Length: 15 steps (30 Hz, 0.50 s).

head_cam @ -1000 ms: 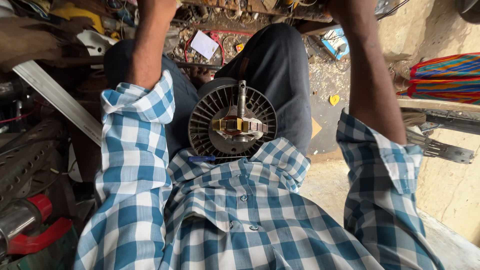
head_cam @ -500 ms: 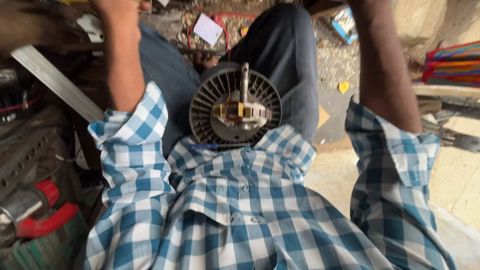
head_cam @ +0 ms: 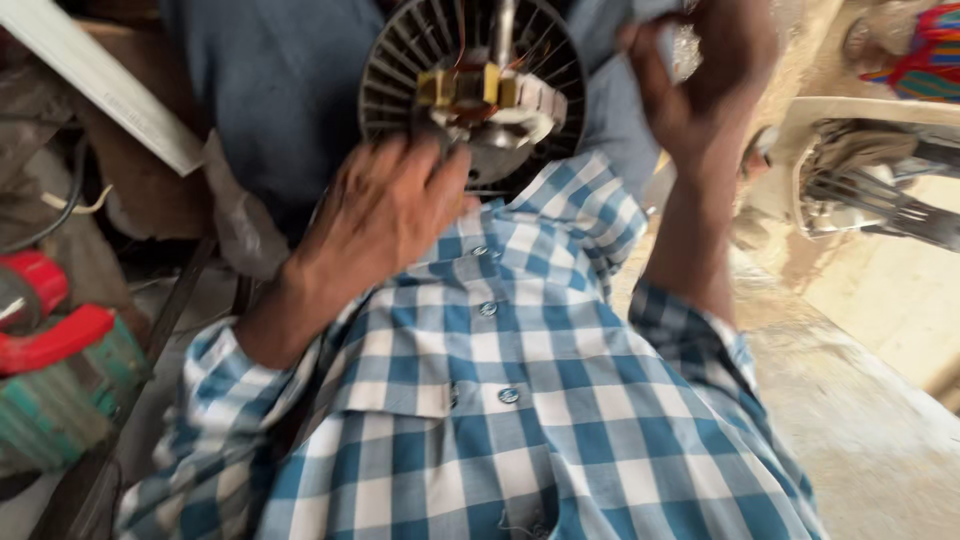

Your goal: The person sits on the floor and works on a small electric motor rotor. They cut a strip of cardboard with scissors and wrap it around the rotor's commutator segments, then repeatedly adjust and press the cardboard into place.

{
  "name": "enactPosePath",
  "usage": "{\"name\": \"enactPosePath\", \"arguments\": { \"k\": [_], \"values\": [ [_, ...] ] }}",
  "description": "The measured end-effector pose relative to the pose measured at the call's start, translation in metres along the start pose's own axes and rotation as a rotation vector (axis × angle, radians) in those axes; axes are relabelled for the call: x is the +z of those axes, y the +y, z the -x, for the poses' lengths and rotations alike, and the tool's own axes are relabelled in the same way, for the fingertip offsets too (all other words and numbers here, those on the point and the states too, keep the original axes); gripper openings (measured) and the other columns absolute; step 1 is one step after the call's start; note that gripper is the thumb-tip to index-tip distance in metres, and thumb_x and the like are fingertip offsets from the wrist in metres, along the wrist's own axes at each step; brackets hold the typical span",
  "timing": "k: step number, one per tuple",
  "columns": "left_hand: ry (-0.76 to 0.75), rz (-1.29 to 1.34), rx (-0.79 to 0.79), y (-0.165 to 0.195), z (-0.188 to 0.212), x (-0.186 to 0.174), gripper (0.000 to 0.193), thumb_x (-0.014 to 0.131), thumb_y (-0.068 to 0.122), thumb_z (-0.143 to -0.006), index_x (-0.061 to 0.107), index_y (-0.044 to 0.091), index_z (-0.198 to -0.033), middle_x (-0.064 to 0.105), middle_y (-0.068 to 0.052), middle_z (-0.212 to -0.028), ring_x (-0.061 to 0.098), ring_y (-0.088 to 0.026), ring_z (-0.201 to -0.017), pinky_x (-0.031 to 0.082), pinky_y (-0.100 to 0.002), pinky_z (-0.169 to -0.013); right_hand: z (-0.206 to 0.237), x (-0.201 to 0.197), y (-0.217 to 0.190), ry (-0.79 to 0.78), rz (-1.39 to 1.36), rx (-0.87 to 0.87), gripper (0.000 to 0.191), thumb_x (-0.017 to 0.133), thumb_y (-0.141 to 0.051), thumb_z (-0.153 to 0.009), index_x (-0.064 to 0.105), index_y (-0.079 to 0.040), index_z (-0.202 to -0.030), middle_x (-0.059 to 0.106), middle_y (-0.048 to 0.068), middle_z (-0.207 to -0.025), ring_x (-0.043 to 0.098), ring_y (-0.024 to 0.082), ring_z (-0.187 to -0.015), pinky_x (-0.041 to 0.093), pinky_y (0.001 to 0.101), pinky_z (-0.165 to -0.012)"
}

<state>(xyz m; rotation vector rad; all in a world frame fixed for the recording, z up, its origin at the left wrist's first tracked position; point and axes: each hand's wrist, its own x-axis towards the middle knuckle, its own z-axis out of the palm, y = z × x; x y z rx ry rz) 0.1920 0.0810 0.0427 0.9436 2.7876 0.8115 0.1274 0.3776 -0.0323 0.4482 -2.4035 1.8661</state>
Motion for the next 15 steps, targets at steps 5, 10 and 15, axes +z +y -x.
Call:
{"name": "enactPosePath", "arguments": {
  "k": [5, 10, 15],
  "values": [
    [-0.021, -0.031, 0.009, -0.014, 0.035, 0.036, 0.023, 0.073, 0.014, -0.093, 0.071, 0.005, -0.114, 0.069, -0.011, -0.095, 0.064, -0.027, -0.085, 0.054, -0.041, -0.076, 0.069, 0.022, -0.022, -0.105, -0.118, 0.175, 0.039, 0.074, -0.015, -0.106, 0.058, -0.004, -0.14, 0.063, 0.01, -0.131, 0.067, 0.017, -0.116, 0.059, 0.0303, -0.096],
    [0.072, 0.137, -0.109, -0.031, 0.063, 0.038, 0.019, 0.07, 0.0, -0.101, 0.072, 0.002, -0.12, 0.072, -0.014, -0.106, 0.069, -0.031, -0.094, 0.058, -0.042, -0.077, 0.068, 0.044, -0.013, -0.079, -0.015, 0.069, 0.036, 0.077, -0.014, -0.105, 0.067, -0.002, -0.138, 0.067, 0.01, -0.115, 0.061, 0.012, -0.095, 0.05, 0.0269, -0.083],
    [0.26, 0.443, -0.217, -0.046, 0.061, 0.025, 0.017, 0.064, -0.005, -0.107, 0.067, -0.002, -0.123, 0.072, -0.017, -0.11, 0.074, -0.025, -0.098, 0.063, -0.038, -0.086, 0.046, 0.053, -0.007, -0.104, -0.135, -0.06, 0.032, 0.078, -0.014, -0.106, 0.07, 0.001, -0.133, 0.068, 0.013, -0.117, 0.063, 0.016, -0.092, 0.052, 0.0274, -0.08]
  ]
}}
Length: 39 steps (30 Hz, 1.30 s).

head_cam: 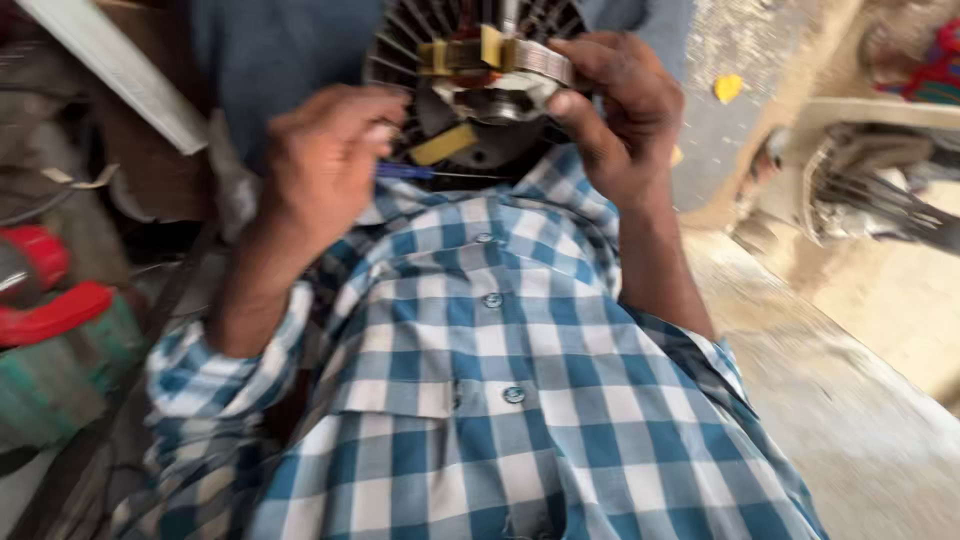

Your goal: The person sits on the floor and works on a small electric motor rotor. They cut a strip of cardboard with scissors and wrap it around the rotor's commutator segments, then repeatedly adjust and press the cardboard into place.

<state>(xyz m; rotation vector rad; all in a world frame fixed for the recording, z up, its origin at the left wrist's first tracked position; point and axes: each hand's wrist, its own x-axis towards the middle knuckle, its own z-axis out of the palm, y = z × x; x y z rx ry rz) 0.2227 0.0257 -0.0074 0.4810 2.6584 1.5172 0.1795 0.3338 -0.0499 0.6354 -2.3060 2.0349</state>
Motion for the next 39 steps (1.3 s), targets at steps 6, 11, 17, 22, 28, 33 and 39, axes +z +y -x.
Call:
{"name": "enactPosePath", "arguments": {
  "k": [6, 11, 17, 22, 28, 33, 39],
  "values": [
    [0.106, 0.843, -0.118, 0.036, -0.007, 0.024, 0.015, 0.068, -0.002, -0.106, 0.066, 0.002, -0.119, 0.073, -0.01, -0.109, 0.075, -0.012, -0.089, 0.067, -0.025, -0.075, 0.002, 0.002, -0.055, 0.168, 0.297, -0.079, 0.023, 0.078, -0.013, -0.098, 0.07, 0.003, -0.113, 0.07, 0.009, -0.1, 0.067, 0.017, -0.084, 0.055, 0.0268, -0.071],
    [0.071, 0.436, 0.1, 0.062, -0.026, 0.033, 0.019, 0.078, -0.001, -0.097, 0.07, 0.007, -0.112, 0.066, -0.01, -0.11, 0.069, -0.017, -0.096, 0.063, -0.025, -0.074, 0.018, 0.014, -0.075, 0.009, -0.61, 0.423, 0.021, 0.072, -0.013, -0.104, 0.066, 0.001, -0.117, 0.072, 0.012, -0.108, 0.072, 0.02, -0.088, 0.063, 0.0301, -0.077],
    [-0.088, 0.103, 0.277, 0.061, -0.035, 0.03, 0.022, 0.077, -0.003, -0.097, 0.074, 0.006, -0.117, 0.066, -0.011, -0.108, 0.071, -0.019, -0.097, 0.065, -0.029, -0.08, 0.029, 0.001, -0.05, 0.087, -0.715, 0.527, 0.021, 0.073, 0.002, -0.102, 0.066, 0.001, -0.121, 0.072, 0.012, -0.105, 0.074, 0.016, -0.085, 0.064, 0.0276, -0.075],
    [-0.074, 0.371, 0.051, 0.059, -0.033, 0.034, 0.023, 0.079, 0.003, -0.097, 0.069, 0.0, -0.117, 0.071, -0.014, -0.112, 0.076, -0.017, -0.093, 0.067, -0.027, -0.08, 0.032, 0.005, -0.052, 0.184, -0.69, 0.506, 0.021, 0.073, 0.004, -0.101, 0.067, 0.0, -0.121, 0.071, 0.011, -0.106, 0.073, 0.015, -0.086, 0.064, 0.0267, -0.074],
    [0.171, 0.235, 0.011, 0.064, -0.043, 0.044, 0.018, 0.076, 0.001, -0.104, 0.066, 0.0, -0.119, 0.073, -0.014, -0.113, 0.078, -0.021, -0.1, 0.07, -0.027, -0.082, 0.019, 0.01, -0.058, 0.201, -0.291, 0.325, 0.014, 0.075, -0.001, -0.102, 0.069, -0.002, -0.115, 0.075, 0.01, -0.105, 0.076, 0.015, -0.087, 0.066, 0.0258, -0.075],
    [0.257, -0.034, 0.19, 0.069, -0.05, 0.056, 0.027, 0.076, 0.001, -0.104, 0.061, -0.001, -0.127, 0.072, -0.014, -0.115, 0.076, -0.025, -0.108, 0.068, -0.031, -0.088, 0.005, 0.012, -0.063, 0.185, -0.034, 0.12, 0.014, 0.079, -0.001, -0.098, 0.072, 0.002, -0.11, 0.076, 0.011, -0.106, 0.077, 0.017, -0.095, 0.064, 0.0242, -0.078],
    [0.258, -0.064, 0.148, 0.072, -0.058, 0.058, 0.037, 0.076, 0.002, -0.105, 0.056, -0.001, -0.135, 0.073, -0.013, -0.115, 0.077, -0.021, -0.104, 0.067, -0.028, -0.085, -0.006, 0.016, -0.073, 0.193, -0.06, 0.155, 0.022, 0.078, 0.0, -0.1, 0.07, -0.001, -0.12, 0.074, 0.012, -0.112, 0.076, 0.013, -0.096, 0.064, 0.0245, -0.083]
  ]
}}
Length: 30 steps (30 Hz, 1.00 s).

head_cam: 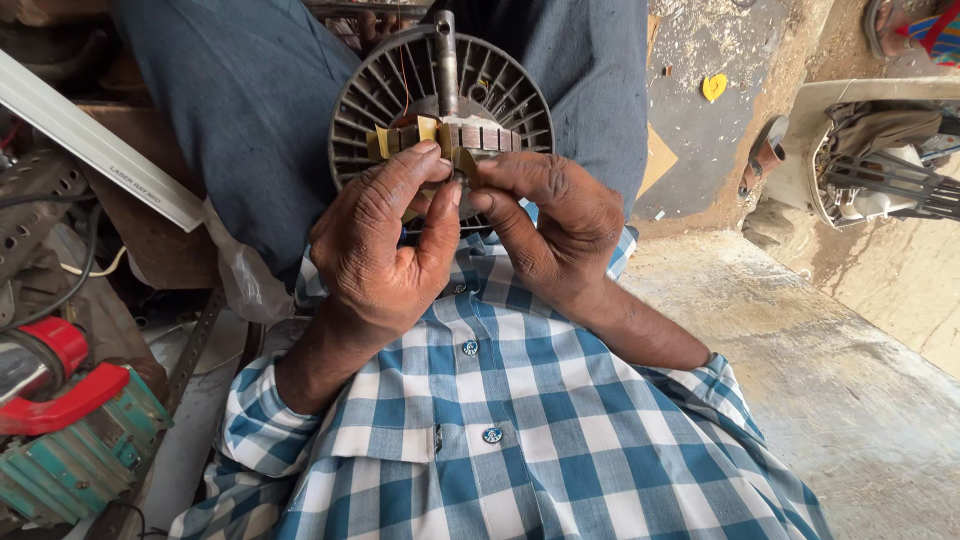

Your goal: The person sits on the floor and works on a small electric motor rotor. They cut a strip of cardboard with scissors and wrap it around the rotor's commutator segments, then repeatedly adjust and press the cardboard into place.

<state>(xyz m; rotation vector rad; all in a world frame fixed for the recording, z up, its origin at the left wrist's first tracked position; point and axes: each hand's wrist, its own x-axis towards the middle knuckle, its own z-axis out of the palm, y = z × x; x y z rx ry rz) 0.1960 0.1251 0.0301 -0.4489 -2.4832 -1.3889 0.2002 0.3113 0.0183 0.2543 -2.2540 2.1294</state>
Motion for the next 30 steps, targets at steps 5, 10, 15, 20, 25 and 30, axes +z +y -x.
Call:
{"name": "enactPosePath", "arguments": {
  "k": [5, 10, 15, 20, 25, 30],
  "values": [
    [-0.051, 0.016, 0.039, 0.001, -0.008, -0.006, 0.036, 0.075, 0.002, -0.106, 0.056, -0.002, -0.136, 0.074, -0.014, -0.118, 0.077, -0.024, -0.109, 0.067, -0.03, -0.09, -0.003, 0.006, -0.004, -0.011, -0.07, 0.046, 0.027, 0.075, 0.001, -0.104, 0.068, 0.0, -0.13, 0.074, 0.014, -0.118, 0.074, 0.017, -0.107, 0.064, 0.0287, -0.094],
    [-0.069, -0.122, 0.133, -0.002, -0.003, -0.007, 0.041, 0.075, -0.005, -0.107, 0.056, 0.001, -0.142, 0.073, -0.013, -0.117, 0.074, -0.027, -0.11, 0.063, -0.036, -0.09, -0.002, 0.002, -0.012, -0.066, 0.145, -0.004, 0.038, 0.076, 0.003, -0.101, 0.063, 0.0, -0.137, 0.073, 0.013, -0.121, 0.075, 0.014, -0.099, 0.062, 0.0254, -0.083],
    [0.002, -0.201, 0.218, -0.016, 0.003, -0.006, 0.046, 0.078, -0.005, -0.109, 0.053, 0.005, -0.147, 0.073, -0.01, -0.109, 0.071, -0.025, -0.103, 0.058, -0.035, -0.08, -0.004, 0.008, -0.016, -0.066, 0.366, -0.088, 0.046, 0.076, 0.004, -0.099, 0.057, 0.0, -0.141, 0.073, 0.013, -0.124, 0.075, 0.013, -0.101, 0.063, 0.0246, -0.082],
    [0.027, -0.105, 0.261, -0.026, 0.002, -0.011, 0.046, 0.076, -0.004, -0.108, 0.052, 0.004, -0.146, 0.073, -0.008, -0.104, 0.069, -0.021, -0.099, 0.06, -0.033, -0.082, -0.007, 0.021, -0.009, -0.035, 0.062, -0.011, 0.045, 0.075, 0.003, -0.104, 0.056, 0.0, -0.145, 0.076, 0.014, -0.119, 0.076, 0.013, -0.106, 0.065, 0.0243, -0.088],
    [0.013, -0.281, 0.396, -0.028, -0.001, -0.008, 0.05, 0.076, 0.006, -0.103, 0.048, 0.005, -0.145, 0.078, -0.008, -0.106, 0.064, -0.019, -0.1, 0.05, -0.034, -0.078, -0.011, 0.021, -0.006, 0.009, 0.188, -0.092, 0.039, 0.077, 0.001, -0.102, 0.06, -0.002, -0.138, 0.078, 0.015, -0.109, 0.077, 0.012, -0.092, 0.065, 0.0208, -0.078],
    [0.106, -0.241, 0.367, -0.028, -0.017, -0.013, 0.063, 0.083, -0.001, -0.096, 0.043, 0.005, -0.144, 0.062, -0.01, -0.117, 0.062, -0.022, -0.11, 0.056, -0.042, -0.093, -0.028, 0.01, -0.003, -0.018, 0.429, -0.212, 0.061, 0.085, -0.012, -0.083, 0.056, -0.001, -0.135, 0.065, 0.017, -0.119, 0.064, 0.015, -0.109, 0.058, 0.0285, -0.091]
  ]
}}
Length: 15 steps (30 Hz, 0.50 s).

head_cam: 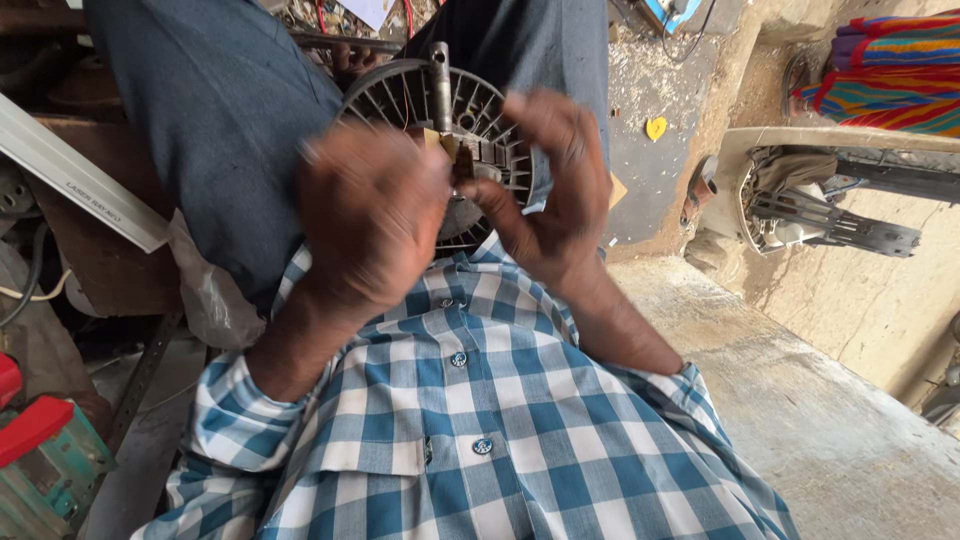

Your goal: The person sits on the floor and works on a small electric motor rotor. They cut a strip of cardboard with scissors and wrap it around the rotor's commutator segments, then repeatedly adjust and press the cardboard into place.

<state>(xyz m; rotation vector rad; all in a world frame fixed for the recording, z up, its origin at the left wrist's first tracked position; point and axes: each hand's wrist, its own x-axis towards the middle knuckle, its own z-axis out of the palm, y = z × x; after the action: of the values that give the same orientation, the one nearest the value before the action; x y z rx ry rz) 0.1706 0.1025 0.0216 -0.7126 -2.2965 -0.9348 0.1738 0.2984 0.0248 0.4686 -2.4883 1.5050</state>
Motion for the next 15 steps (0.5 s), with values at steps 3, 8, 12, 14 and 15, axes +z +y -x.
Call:
{"name": "enactPosePath", "arguments": {
  "k": [3, 8, 12, 14, 15],
  "values": [
    [-0.166, 0.346, -0.346, -0.011, -0.013, -0.011, 0.075, 0.088, 0.009, -0.094, 0.039, 0.002, -0.151, 0.055, -0.016, -0.136, 0.064, -0.024, -0.12, 0.059, -0.037, -0.103, -0.006, -0.002, 0.011, -0.155, -0.409, 0.215, 0.068, 0.083, -0.005, -0.091, 0.046, -0.004, -0.149, 0.067, 0.01, -0.126, 0.064, 0.015, -0.124, 0.051, 0.0305, -0.111],
    [-0.274, 0.734, -0.277, -0.029, -0.027, -0.02, 0.059, 0.073, -0.006, -0.1, 0.042, 0.004, -0.149, 0.056, -0.017, -0.138, 0.067, -0.022, -0.122, 0.063, -0.033, -0.104, -0.002, 0.003, 0.028, -0.2, -0.636, 0.25, 0.067, 0.086, -0.002, -0.096, 0.046, -0.005, -0.15, 0.062, 0.009, -0.14, 0.066, 0.013, -0.121, 0.056, 0.0279, -0.108],
    [-0.295, 0.756, -0.21, -0.042, -0.035, -0.009, 0.046, 0.07, -0.008, -0.108, 0.046, 0.004, -0.145, 0.062, -0.011, -0.125, 0.07, -0.016, -0.108, 0.062, -0.028, -0.098, 0.004, 0.008, 0.036, -0.142, -0.805, 0.314, 0.064, 0.085, 0.002, -0.099, 0.047, -0.004, -0.15, 0.066, 0.01, -0.135, 0.067, 0.013, -0.121, 0.056, 0.0277, -0.111],
    [-0.299, 0.726, -0.173, -0.048, -0.043, -0.003, 0.039, 0.07, -0.008, -0.109, 0.051, 0.004, -0.141, 0.064, -0.01, -0.116, 0.07, -0.016, -0.101, 0.062, -0.027, -0.093, 0.005, 0.009, 0.038, -0.123, -0.873, 0.357, 0.065, 0.086, 0.003, -0.098, 0.047, -0.003, -0.15, 0.068, 0.012, -0.132, 0.066, 0.014, -0.119, 0.056, 0.0285, -0.111],
    [-0.326, 0.708, -0.15, -0.05, -0.048, -0.001, 0.036, 0.07, -0.008, -0.108, 0.054, 0.004, -0.138, 0.064, -0.01, -0.114, 0.07, -0.016, -0.099, 0.062, -0.027, -0.09, 0.004, 0.008, 0.039, -0.118, -0.884, 0.358, 0.065, 0.086, 0.003, -0.098, 0.047, -0.003, -0.15, 0.068, 0.012, -0.13, 0.066, 0.014, -0.119, 0.056, 0.0285, -0.111]
  ]
}}
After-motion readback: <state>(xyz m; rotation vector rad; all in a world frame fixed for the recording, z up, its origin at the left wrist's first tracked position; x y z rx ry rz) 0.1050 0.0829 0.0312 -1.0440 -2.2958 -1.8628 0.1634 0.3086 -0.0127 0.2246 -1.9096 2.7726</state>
